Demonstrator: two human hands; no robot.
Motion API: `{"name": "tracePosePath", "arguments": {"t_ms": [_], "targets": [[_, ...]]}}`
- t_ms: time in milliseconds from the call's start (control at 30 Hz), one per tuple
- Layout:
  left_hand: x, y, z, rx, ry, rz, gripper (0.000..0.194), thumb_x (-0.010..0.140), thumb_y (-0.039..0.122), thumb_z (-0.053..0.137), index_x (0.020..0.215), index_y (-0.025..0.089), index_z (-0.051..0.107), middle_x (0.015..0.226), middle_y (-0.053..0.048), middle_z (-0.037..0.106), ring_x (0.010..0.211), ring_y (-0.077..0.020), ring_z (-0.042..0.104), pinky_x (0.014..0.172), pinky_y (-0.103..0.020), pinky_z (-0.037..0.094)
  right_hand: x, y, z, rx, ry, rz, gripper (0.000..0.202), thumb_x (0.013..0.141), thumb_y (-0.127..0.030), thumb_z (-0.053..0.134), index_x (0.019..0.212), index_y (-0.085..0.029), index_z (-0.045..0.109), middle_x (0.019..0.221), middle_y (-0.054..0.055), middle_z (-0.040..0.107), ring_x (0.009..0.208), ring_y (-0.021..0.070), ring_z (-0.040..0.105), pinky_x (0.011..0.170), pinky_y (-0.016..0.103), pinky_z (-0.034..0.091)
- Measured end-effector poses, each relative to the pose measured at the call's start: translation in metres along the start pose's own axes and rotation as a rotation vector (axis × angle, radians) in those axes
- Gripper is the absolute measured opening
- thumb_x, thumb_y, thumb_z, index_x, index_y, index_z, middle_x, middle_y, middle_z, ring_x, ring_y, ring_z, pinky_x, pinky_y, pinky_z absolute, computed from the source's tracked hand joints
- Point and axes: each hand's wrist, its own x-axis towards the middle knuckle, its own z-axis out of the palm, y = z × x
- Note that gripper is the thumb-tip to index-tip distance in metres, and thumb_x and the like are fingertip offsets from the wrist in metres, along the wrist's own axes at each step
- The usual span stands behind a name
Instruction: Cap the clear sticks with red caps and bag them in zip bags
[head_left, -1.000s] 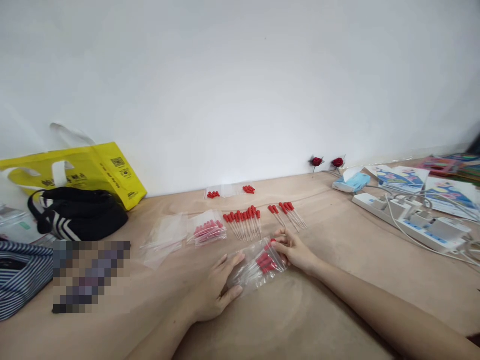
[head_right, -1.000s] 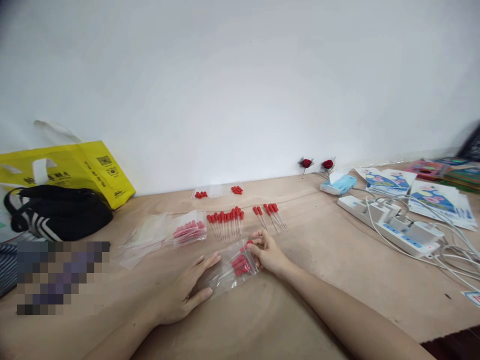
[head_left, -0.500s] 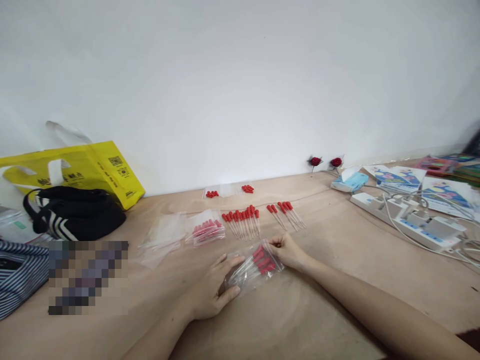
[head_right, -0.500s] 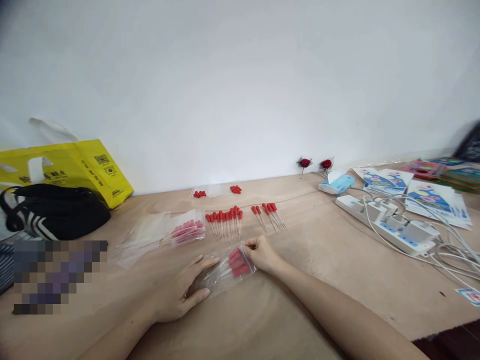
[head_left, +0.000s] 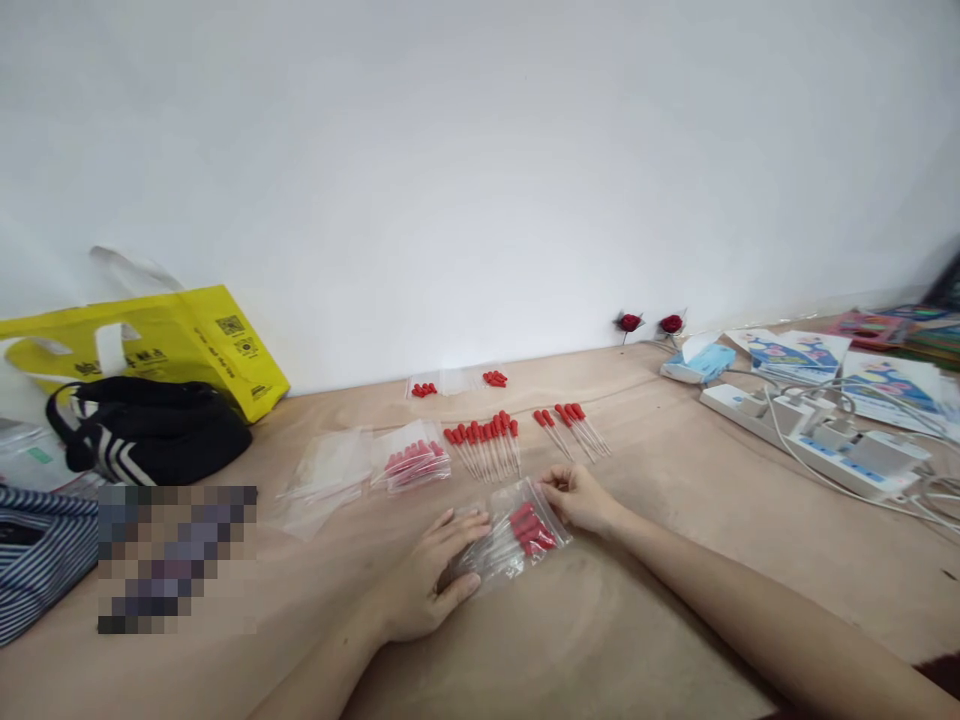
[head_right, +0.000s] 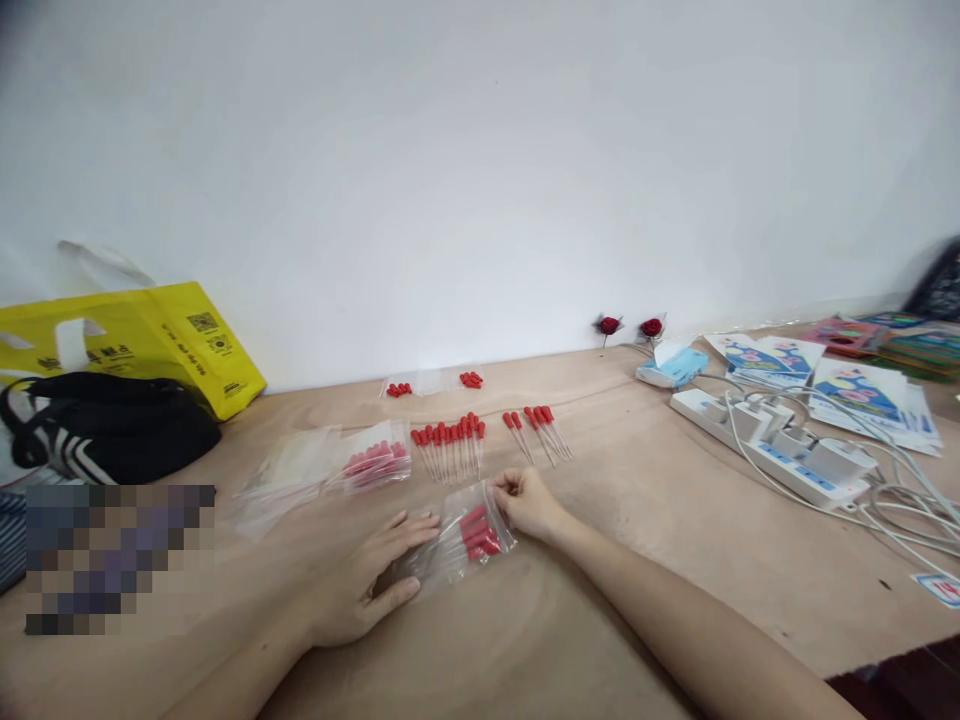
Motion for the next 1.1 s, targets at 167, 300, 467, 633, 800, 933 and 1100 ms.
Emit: {"name": "tracePosePath", "arguments": {"t_ms": [167,300,467,633,800,933,1100], "targets": [[0.002,0.004,-0.004,0.005,-0.022,0.017,0.042,0.083,0.024,0.043,0.124,0.027,0.041,0.135,-0.001,0.037,0.125,-0.0196,0.03,0.105,-0.046,0.016,0.023,-0.01,-0.027,-0.604,0.327,-0.15,0.01,0.071,-0.02,0.05,0.073,-0.017,0.06,0.074,0.003,0.062,0.069,0.0156,0.056,0.065,0.026,0.042],[0.004,0.005,-0.005,0.018,-0.038,0.011,0.042,0.083,0.023,0.042,0.124,0.026,0.041,0.135,-0.002,0.036,0.125,-0.0183,0.03,0.106,-0.045,0.016,0.048,-0.021,-0.034,-0.922,0.429,-0.027,0.02,0.076,-0.021,0.046,0.089,-0.018,0.061,0.101,0.008,0.057,0.089,0.0185,0.055,0.074,0.026,0.04],[0.005,0.003,-0.003,0.033,-0.035,0.028,0.041,0.084,0.023,0.042,0.125,0.025,0.041,0.136,-0.003,0.036,0.126,-0.0179,0.029,0.106,-0.045,0.016,0.07,-0.025,-0.023,-1.024,0.45,0.139,0.025,0.078,-0.026,0.044,0.094,-0.015,0.061,0.106,0.013,0.055,0.091,0.0227,0.056,0.074,0.03,0.041],[0.003,0.001,0.0,0.05,0.03,0.044,0.039,0.082,0.026,0.046,0.121,0.024,0.046,0.133,-0.004,0.04,0.124,-0.0218,0.031,0.104,-0.046,0.02,0.072,-0.025,-0.013,-1.003,0.455,0.137,0.025,0.08,-0.018,0.04,0.094,-0.011,0.06,0.102,0.018,0.056,0.092,0.0245,0.056,0.076,0.034,0.04],[0.002,-0.001,0.003,0.065,0.098,0.099,0.033,0.082,0.027,0.047,0.113,0.023,0.053,0.121,-0.006,0.052,0.118,-0.0232,0.04,0.104,-0.046,0.022,0.056,-0.024,-0.016,-0.916,0.423,-0.001,0.024,0.085,-0.022,0.035,0.098,-0.01,0.051,0.094,0.015,0.059,0.084,0.0203,0.057,0.071,0.028,0.041],[0.001,-0.004,0.006,0.057,0.096,0.13,0.034,0.081,0.026,0.048,0.115,0.022,0.052,0.12,-0.006,0.053,0.115,-0.022,0.043,0.103,-0.045,0.025,0.034,-0.011,-0.032,-0.453,0.437,-0.33,0.028,0.081,-0.026,0.041,0.106,-0.014,0.04,0.068,0.003,0.055,0.062,0.0156,0.054,0.059,0.027,0.043],[0.001,-0.004,0.007,0.032,0.056,0.098,0.038,0.082,0.025,0.047,0.12,0.025,0.046,0.125,-0.005,0.049,0.117,-0.0209,0.041,0.103,-0.046,0.024,0.004,0.002,-0.035,0.106,0.44,-0.131,0.055,0.072,-0.027,0.052,0.117,-0.019,0.022,0.054,-0.007,0.045,0.041,0.0134,0.048,0.038,0.023,0.039]]}}
